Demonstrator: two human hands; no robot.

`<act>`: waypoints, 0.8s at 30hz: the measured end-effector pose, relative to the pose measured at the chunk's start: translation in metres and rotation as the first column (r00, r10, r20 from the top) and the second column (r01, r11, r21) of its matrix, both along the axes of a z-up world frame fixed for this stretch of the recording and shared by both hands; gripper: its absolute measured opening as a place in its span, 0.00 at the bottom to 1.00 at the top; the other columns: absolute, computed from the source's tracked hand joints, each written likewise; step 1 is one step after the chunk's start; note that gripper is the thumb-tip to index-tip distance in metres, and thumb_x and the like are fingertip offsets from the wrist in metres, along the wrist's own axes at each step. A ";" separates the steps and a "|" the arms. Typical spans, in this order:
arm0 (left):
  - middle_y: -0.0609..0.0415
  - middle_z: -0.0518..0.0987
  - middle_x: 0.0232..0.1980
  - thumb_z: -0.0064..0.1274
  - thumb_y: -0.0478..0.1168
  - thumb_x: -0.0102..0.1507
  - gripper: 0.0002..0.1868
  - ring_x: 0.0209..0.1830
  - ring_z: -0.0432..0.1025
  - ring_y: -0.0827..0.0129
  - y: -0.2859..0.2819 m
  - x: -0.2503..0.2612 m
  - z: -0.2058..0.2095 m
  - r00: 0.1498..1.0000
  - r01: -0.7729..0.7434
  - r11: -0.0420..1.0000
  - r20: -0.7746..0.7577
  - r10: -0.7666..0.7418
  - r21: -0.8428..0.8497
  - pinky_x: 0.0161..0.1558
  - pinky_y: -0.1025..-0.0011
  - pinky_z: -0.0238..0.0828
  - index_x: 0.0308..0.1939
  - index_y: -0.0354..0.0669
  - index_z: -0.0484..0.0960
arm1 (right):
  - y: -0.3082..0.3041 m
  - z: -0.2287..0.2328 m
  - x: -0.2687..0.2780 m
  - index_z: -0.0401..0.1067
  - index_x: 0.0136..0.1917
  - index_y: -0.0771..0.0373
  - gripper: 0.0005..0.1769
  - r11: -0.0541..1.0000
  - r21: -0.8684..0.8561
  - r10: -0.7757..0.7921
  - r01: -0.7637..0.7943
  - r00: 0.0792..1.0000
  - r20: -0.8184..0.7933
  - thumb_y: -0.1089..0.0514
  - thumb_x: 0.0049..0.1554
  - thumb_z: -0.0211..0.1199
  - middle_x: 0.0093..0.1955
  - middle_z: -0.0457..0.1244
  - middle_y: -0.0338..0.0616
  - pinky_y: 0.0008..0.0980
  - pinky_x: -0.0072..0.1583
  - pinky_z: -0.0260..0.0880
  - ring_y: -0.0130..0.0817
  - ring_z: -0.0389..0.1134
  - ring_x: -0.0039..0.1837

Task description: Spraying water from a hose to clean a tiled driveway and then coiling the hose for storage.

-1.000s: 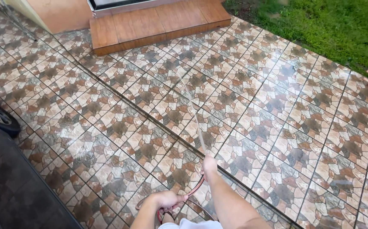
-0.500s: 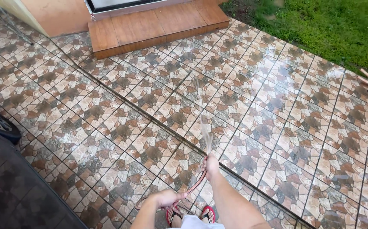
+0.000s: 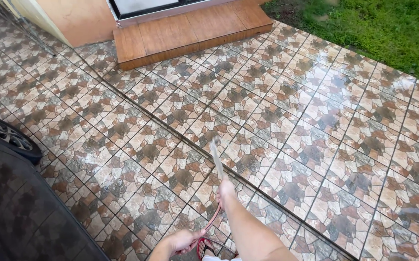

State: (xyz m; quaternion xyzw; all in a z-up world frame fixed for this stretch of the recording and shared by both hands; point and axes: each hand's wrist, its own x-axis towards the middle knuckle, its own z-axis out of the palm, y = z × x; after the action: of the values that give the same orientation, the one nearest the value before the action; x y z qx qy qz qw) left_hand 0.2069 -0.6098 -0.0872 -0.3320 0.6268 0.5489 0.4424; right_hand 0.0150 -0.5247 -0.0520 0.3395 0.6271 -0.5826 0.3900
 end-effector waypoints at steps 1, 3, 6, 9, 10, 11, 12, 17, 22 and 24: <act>0.65 0.60 0.15 0.39 0.73 0.65 0.35 0.10 0.49 0.81 -0.002 -0.001 0.005 1.000 -0.006 1.000 -0.001 0.006 -0.001 0.17 0.82 0.42 0.17 0.52 0.63 | -0.003 -0.008 -0.002 0.64 0.51 0.58 0.25 1.000 -0.001 0.006 -0.006 1.000 -0.001 0.38 0.65 0.36 0.28 0.48 0.37 0.24 0.27 0.40 0.25 0.43 0.26; 0.65 0.60 0.15 0.39 0.71 0.66 0.35 0.10 0.50 0.80 -0.008 0.001 0.016 1.000 -0.025 0.999 0.009 0.026 -0.040 0.17 0.81 0.43 0.17 0.51 0.65 | -0.013 -0.023 -0.003 0.60 0.47 0.61 0.28 0.999 -0.033 -0.017 0.017 1.000 -0.006 0.36 0.65 0.35 0.30 0.48 0.38 0.25 0.27 0.40 0.26 0.43 0.27; 0.64 0.61 0.16 0.38 0.70 0.67 0.35 0.12 0.50 0.78 -0.011 0.000 0.028 0.999 -0.037 0.998 0.000 0.037 -0.050 0.18 0.79 0.44 0.17 0.51 0.66 | -0.019 -0.018 -0.004 0.62 0.50 0.60 0.25 0.999 -0.035 0.003 -0.003 1.000 -0.020 0.39 0.65 0.36 0.31 0.47 0.38 0.24 0.28 0.42 0.26 0.43 0.29; 0.63 0.61 0.16 0.38 0.70 0.67 0.35 0.12 0.51 0.77 -0.011 0.000 0.033 0.998 -0.068 0.996 -0.007 0.067 -0.052 0.19 0.78 0.46 0.17 0.50 0.65 | -0.020 -0.005 -0.004 0.64 0.59 0.61 0.26 0.999 -0.048 0.025 -0.026 0.999 -0.024 0.39 0.65 0.39 0.30 0.48 0.36 0.24 0.27 0.44 0.26 0.44 0.28; 0.63 0.61 0.16 0.38 0.70 0.67 0.35 0.12 0.51 0.77 -0.012 -0.001 0.036 0.998 -0.070 0.996 -0.007 0.070 -0.053 0.19 0.78 0.46 0.17 0.50 0.65 | -0.022 -0.007 -0.006 0.64 0.59 0.61 0.26 0.998 -0.048 0.028 -0.029 0.999 -0.025 0.39 0.65 0.39 0.30 0.48 0.36 0.24 0.27 0.44 0.26 0.44 0.28; 0.63 0.61 0.16 0.38 0.69 0.68 0.34 0.12 0.51 0.77 -0.012 -0.002 0.038 0.997 -0.079 0.996 -0.012 0.078 -0.051 0.19 0.78 0.46 0.18 0.49 0.65 | -0.023 -0.009 -0.008 0.64 0.58 0.60 0.26 0.998 -0.059 0.008 -0.008 1.000 -0.010 0.39 0.65 0.39 0.29 0.47 0.36 0.24 0.27 0.42 0.25 0.43 0.27; 0.62 0.60 0.16 0.39 0.67 0.68 0.33 0.12 0.50 0.76 -0.012 -0.003 0.041 0.996 -0.085 0.995 -0.014 0.085 -0.049 0.19 0.78 0.46 0.19 0.49 0.65 | -0.024 -0.010 -0.009 0.64 0.58 0.60 0.26 0.998 -0.068 -0.014 0.014 1.000 0.007 0.38 0.64 0.39 0.28 0.46 0.36 0.24 0.27 0.40 0.24 0.42 0.26; 0.61 0.60 0.15 0.38 0.70 0.67 0.35 0.12 0.50 0.75 -0.017 -0.001 0.030 0.997 -0.072 0.994 -0.039 0.069 -0.080 0.20 0.77 0.46 0.18 0.49 0.65 | -0.026 -0.009 -0.010 0.64 0.51 0.59 0.22 0.996 -0.077 -0.046 0.047 0.999 0.010 0.42 0.64 0.39 0.27 0.45 0.35 0.24 0.27 0.40 0.25 0.42 0.26; 0.61 0.61 0.15 0.37 0.71 0.66 0.35 0.13 0.52 0.74 -0.020 -0.005 0.027 0.998 -0.028 0.991 -0.054 0.021 -0.129 0.23 0.77 0.48 0.18 0.49 0.66 | -0.024 -0.015 -0.012 0.59 0.45 0.57 0.17 0.990 -0.109 -0.094 0.093 0.996 -0.005 0.45 0.64 0.37 0.27 0.45 0.35 0.25 0.27 0.39 0.25 0.41 0.27; 0.60 0.60 0.15 0.39 0.70 0.66 0.35 0.12 0.51 0.75 -0.021 -0.005 0.021 0.997 -0.066 0.992 -0.052 0.060 -0.110 0.20 0.78 0.47 0.18 0.47 0.65 | -0.023 -0.009 -0.012 0.59 0.44 0.59 0.21 0.990 -0.110 -0.095 0.093 0.995 -0.008 0.43 0.66 0.36 0.27 0.47 0.35 0.24 0.27 0.41 0.25 0.43 0.27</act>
State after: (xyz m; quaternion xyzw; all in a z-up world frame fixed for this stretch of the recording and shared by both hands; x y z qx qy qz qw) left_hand 0.2023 -0.6310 -0.0664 -0.3623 0.6562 0.5346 0.3903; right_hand 0.0030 -0.5474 -0.0610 0.3431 0.5802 -0.6358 0.3761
